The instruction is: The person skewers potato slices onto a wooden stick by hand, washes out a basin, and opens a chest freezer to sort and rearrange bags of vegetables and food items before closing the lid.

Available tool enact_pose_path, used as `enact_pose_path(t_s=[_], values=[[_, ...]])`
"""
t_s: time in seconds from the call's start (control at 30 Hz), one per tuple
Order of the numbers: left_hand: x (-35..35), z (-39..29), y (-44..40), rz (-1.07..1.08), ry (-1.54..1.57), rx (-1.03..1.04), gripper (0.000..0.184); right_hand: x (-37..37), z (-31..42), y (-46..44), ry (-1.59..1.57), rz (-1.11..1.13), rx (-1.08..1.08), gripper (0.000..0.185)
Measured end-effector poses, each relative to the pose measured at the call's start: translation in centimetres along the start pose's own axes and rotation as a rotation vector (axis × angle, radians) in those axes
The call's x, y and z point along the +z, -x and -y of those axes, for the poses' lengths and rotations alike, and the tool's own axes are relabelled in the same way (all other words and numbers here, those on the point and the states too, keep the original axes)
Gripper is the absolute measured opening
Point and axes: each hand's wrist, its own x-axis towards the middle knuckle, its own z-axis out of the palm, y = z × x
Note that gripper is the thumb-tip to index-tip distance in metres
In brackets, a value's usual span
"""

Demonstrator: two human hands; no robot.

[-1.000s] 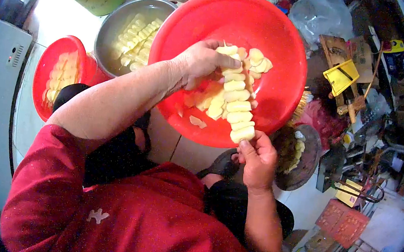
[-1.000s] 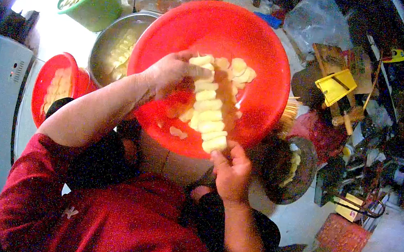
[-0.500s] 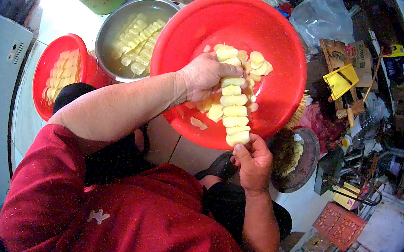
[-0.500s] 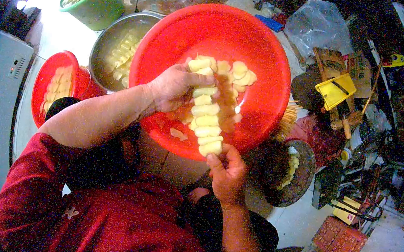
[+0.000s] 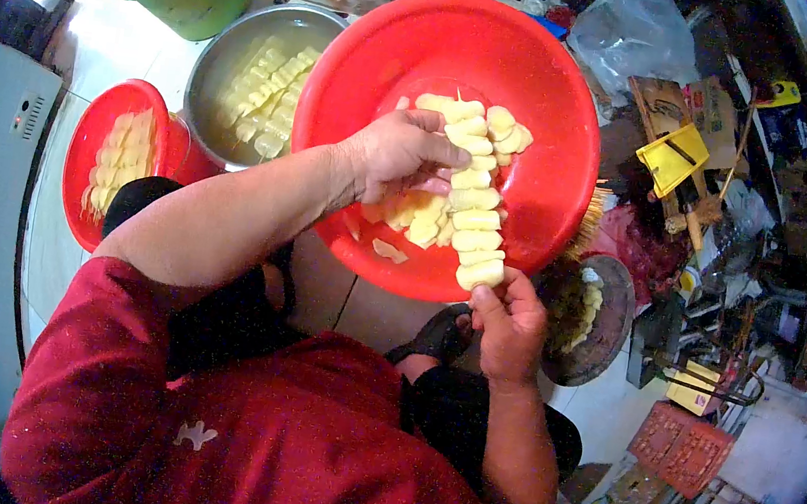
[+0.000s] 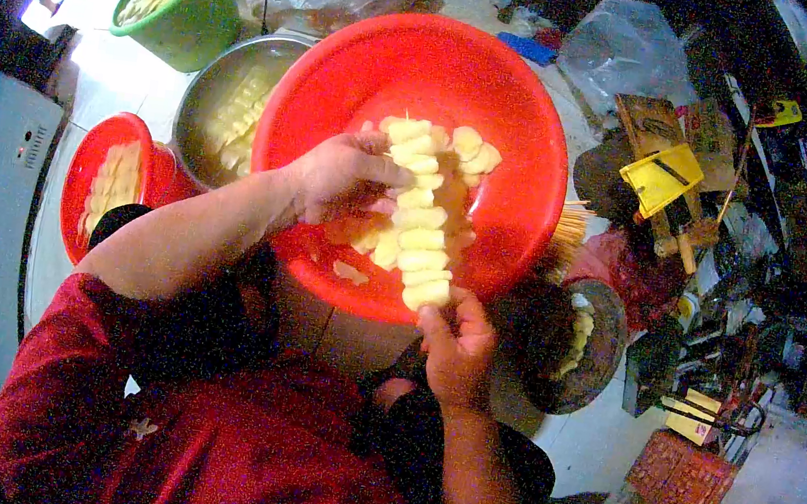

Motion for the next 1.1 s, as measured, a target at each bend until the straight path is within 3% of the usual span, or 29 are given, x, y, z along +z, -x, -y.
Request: enact_pose_path(t_s=[0.1,0.33,0.4,0.63,0.7,0.8,1.1], values=[[0.3,0.5,-0.1,0.105,0.089,0.057,0.026,0.1,0.0,0.1,0.013,0.008,0.013,0.017],[0.7,0.2,0.3,0.057,0.04,0.06,0.028,0.0,0.0,0.1,-0.014,0.039,0.047,0.016],[0.5,0.3,-0.1,0.033,-0.017,0.073,0.039,0.1,0.2,0.1,0.001,0.041,0.039,0.016],[2.0,0.0,1.3,0.002,-0.03,0.037,0.032,0.2,0.0,0.0,-0.002,0.01,0.027,0.014],[2.1,1.3,0.9,0.106,0.143,0.102,0.033,0.3,-0.2,0.1,0.022,0.023,0.018,0.014],[2.5,2.1,1.4,0.052,0.237,0.032,0.037,0.6,-0.5,0.2,0.065,0.038,-0.001,0.014],[2.8,1.8,1.8,0.032,0.219,0.038,0.03,0.8,-0.2,0.0,0.138,0.049,-0.066,0.016]])
